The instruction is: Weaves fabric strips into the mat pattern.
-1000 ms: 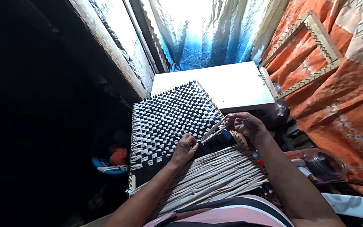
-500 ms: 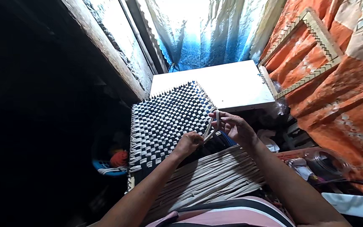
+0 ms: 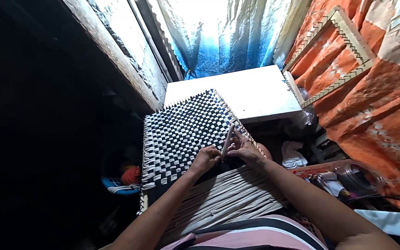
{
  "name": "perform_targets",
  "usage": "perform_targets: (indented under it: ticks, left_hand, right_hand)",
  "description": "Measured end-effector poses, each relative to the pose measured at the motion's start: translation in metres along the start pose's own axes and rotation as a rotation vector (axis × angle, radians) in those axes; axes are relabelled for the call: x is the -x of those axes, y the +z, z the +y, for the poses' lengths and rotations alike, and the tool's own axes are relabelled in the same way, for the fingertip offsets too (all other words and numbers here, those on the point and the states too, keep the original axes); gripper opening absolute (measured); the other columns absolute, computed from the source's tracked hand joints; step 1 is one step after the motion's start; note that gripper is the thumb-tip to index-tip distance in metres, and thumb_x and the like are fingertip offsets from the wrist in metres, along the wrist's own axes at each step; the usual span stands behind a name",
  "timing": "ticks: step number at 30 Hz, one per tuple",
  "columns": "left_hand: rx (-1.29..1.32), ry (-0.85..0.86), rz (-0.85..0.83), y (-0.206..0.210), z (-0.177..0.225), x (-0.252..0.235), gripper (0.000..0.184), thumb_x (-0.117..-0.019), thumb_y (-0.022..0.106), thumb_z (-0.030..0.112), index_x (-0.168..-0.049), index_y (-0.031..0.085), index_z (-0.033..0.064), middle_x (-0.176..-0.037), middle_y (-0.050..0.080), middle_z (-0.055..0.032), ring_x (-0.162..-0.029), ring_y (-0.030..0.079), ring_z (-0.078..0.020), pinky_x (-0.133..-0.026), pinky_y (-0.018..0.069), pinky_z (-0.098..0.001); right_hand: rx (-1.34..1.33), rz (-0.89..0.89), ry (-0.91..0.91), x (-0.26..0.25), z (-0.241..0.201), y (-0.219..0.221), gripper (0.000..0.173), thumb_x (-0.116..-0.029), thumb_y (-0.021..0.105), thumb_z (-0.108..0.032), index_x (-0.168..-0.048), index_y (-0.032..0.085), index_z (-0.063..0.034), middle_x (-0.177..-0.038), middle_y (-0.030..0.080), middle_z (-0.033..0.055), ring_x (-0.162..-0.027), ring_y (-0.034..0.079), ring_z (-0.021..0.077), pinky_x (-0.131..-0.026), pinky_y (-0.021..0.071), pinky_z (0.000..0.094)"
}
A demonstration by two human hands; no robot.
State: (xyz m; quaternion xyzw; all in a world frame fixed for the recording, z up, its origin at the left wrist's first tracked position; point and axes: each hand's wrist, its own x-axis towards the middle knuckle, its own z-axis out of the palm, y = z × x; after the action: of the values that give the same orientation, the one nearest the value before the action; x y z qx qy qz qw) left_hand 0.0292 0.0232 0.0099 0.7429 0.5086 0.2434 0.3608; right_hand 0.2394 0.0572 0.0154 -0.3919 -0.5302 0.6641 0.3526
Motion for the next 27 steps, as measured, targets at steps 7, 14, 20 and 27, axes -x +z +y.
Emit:
perform_targets:
  ticks: [7,14,20,27]
  left_hand:
    - [0.147,-0.167,0.015,-0.009,0.006,-0.006,0.014,-0.0971,0.067,0.013,-0.097,0.076,0.0031,-0.098,0.069,-0.0071,-0.088,0.064,-0.01,-0.083,0.0531,-0.0292]
    - [0.272,-0.207,0.032,-0.013,0.008,-0.005,0.009,-0.0962,0.067,0.009,-0.095,0.073,0.0023,-0.092,0.066,-0.0053,-0.08,0.063,-0.009,-0.076,0.0537,-0.0268]
    - [0.386,-0.195,-0.037,-0.014,0.0,-0.002,0.009,-0.0979,0.065,0.008,-0.097,0.073,0.003,-0.084,0.07,0.0002,-0.077,0.064,-0.0037,-0.075,0.0536,-0.0223]
    - [0.415,-0.201,-0.037,-0.014,-0.001,-0.001,0.01,-0.0983,0.065,0.01,-0.097,0.072,0.0022,-0.083,0.069,0.0,-0.075,0.064,-0.0046,-0.074,0.0539,-0.0236]
  right_hand:
    - [-0.384,0.097,0.081,0.004,-0.017,-0.005,0.077,-0.0967,0.057,-0.002,-0.162,0.022,-0.0196,-0.107,0.069,0.0137,-0.093,0.071,0.0262,-0.088,0.0589,0.0479]
    - [-0.237,0.199,0.094,0.004,-0.017,-0.007,0.067,-0.0976,0.061,-0.004,-0.158,0.032,-0.0107,-0.104,0.069,0.014,-0.083,0.072,0.024,-0.083,0.0623,0.0442]
    - [0.185,0.065,0.075,-0.003,-0.014,0.005,0.118,-0.0722,0.09,-0.006,-0.16,0.012,-0.0046,-0.104,0.065,0.014,-0.087,0.07,0.0209,-0.083,0.0609,0.0397]
    - [0.498,-0.015,0.101,-0.01,-0.016,0.023,0.123,-0.0748,0.084,0.003,-0.162,-0.003,-0.0044,-0.102,0.064,0.0146,-0.09,0.069,0.0214,-0.087,0.0583,0.0398]
